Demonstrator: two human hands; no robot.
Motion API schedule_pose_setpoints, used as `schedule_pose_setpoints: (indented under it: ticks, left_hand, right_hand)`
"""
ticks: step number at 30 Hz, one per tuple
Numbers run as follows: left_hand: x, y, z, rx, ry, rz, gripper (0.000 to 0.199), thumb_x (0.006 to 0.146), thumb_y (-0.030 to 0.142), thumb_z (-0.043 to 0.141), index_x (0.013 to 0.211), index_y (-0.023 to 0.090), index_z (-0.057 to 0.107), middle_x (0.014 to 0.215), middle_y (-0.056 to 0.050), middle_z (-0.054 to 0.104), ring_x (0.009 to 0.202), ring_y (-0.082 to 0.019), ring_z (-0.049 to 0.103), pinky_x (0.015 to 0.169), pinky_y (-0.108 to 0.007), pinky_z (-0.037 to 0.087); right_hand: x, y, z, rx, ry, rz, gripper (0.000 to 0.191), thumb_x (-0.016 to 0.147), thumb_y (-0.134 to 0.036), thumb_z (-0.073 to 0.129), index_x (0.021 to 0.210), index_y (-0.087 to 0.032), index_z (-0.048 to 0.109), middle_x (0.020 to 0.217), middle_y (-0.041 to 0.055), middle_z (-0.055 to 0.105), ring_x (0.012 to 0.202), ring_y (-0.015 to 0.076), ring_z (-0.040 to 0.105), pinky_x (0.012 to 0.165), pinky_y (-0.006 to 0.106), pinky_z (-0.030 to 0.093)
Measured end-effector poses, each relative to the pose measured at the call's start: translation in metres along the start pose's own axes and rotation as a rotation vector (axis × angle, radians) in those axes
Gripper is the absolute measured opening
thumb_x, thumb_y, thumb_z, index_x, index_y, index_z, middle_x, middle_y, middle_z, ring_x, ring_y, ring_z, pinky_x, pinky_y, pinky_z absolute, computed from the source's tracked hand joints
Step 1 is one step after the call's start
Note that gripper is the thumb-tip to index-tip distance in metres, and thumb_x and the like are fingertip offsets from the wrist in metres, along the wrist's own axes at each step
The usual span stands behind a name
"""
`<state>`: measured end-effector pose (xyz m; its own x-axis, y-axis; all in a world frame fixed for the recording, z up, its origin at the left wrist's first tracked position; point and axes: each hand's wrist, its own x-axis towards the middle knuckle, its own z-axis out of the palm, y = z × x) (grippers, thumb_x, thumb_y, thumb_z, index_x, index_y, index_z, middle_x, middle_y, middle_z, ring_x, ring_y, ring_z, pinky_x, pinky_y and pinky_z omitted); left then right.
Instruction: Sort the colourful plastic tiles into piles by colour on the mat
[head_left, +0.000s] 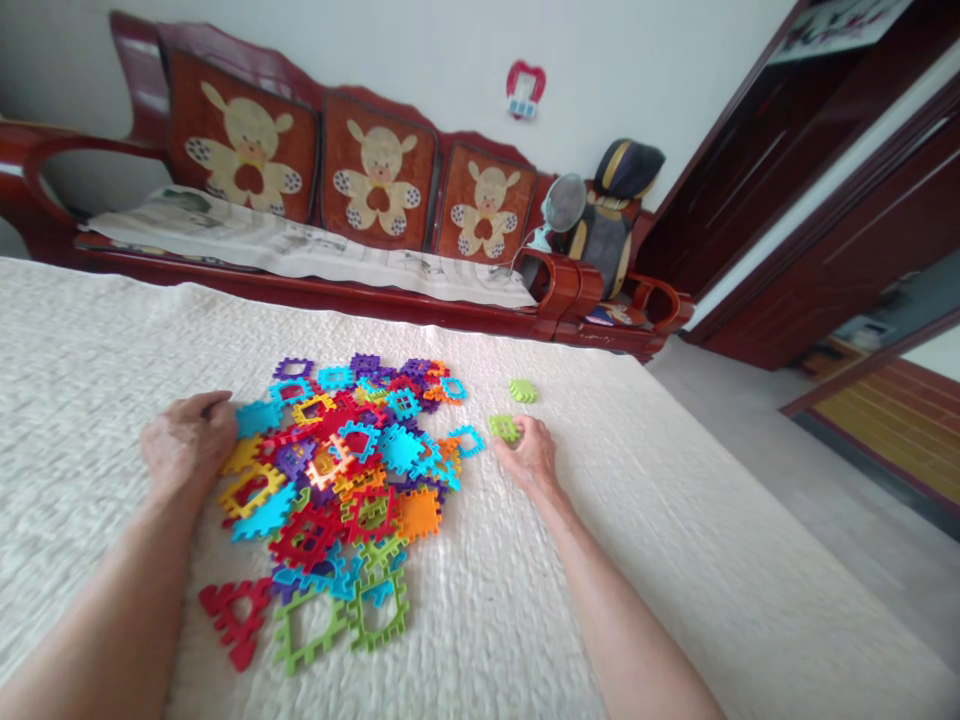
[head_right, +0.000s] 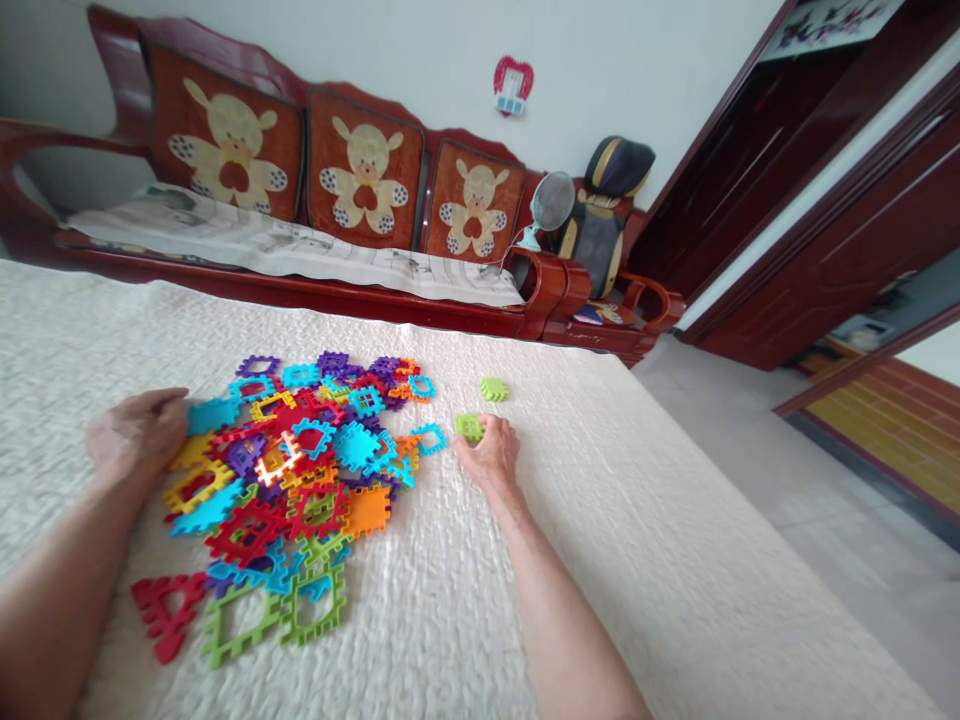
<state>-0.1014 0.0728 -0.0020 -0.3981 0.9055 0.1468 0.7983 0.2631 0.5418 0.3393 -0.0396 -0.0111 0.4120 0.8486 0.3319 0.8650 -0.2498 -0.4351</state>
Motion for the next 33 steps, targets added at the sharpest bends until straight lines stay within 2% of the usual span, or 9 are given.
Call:
schedule_pose_setpoints:
  ticks: [5,11,15,21,33]
  left_hand:
    - [0.001,-0.003,0.001,-0.021,-0.018,-0.029,0.051,0.084,0.042,0.045,0.121,0.019,0.071,0.135,-0.013,0.063,0.120,-0.035,0.058,0.107,-0.052,0.046]
    - [0.001,0.000,-0.002,0.011,-0.010,-0.054,0.051,0.086,0.043,0.041,0.119,0.020,0.072,0.137,-0.010,0.062,0.122,-0.036,0.058,0.108,-0.051,0.046]
    - [0.000,0.003,-0.004,0.027,-0.020,-0.058,0.050,0.087,0.041,0.041,0.119,0.019,0.073,0.139,-0.010,0.061,0.123,-0.037,0.058,0.109,-0.053,0.045]
    - [0.000,0.007,-0.007,0.030,-0.027,-0.073,0.049,0.086,0.039,0.042,0.119,0.019,0.072,0.140,-0.010,0.060,0.125,-0.037,0.057,0.111,-0.053,0.044]
    - [-0.003,0.007,-0.006,0.057,-0.035,-0.067,0.055,0.086,0.045,0.037,0.121,0.020,0.071,0.141,-0.008,0.059,0.126,-0.035,0.057,0.112,-0.049,0.043]
  right_hand:
    - [0.009,0.004,0.003,0.235,0.138,-0.025,0.043,0.072,-0.039,0.064,0.110,-0.021,0.058,0.111,0.0105,0.067,0.107,0.0278,0.062,0.098,0.044,0.047]
    - [0.063,0.017,-0.001,0.290,0.240,0.100,0.041,0.070,-0.040,0.064,0.106,-0.021,0.059,0.111,0.0108,0.067,0.108,0.0280,0.062,0.102,0.045,0.045]
    - [0.087,0.033,0.008,0.311,0.250,0.169,0.038,0.070,-0.038,0.062,0.103,-0.020,0.059,0.110,0.0115,0.067,0.107,0.0273,0.062,0.102,0.046,0.045]
    - [0.091,0.044,0.021,0.331,0.278,0.130,0.036,0.071,-0.038,0.062,0.100,-0.019,0.061,0.108,0.0115,0.067,0.104,0.0261,0.062,0.100,0.046,0.045]
    - [0.097,0.044,0.024,0.298,0.244,0.087,0.028,0.070,-0.040,0.063,0.089,-0.020,0.064,0.099,0.0085,0.066,0.098,0.0238,0.061,0.099,0.041,0.046]
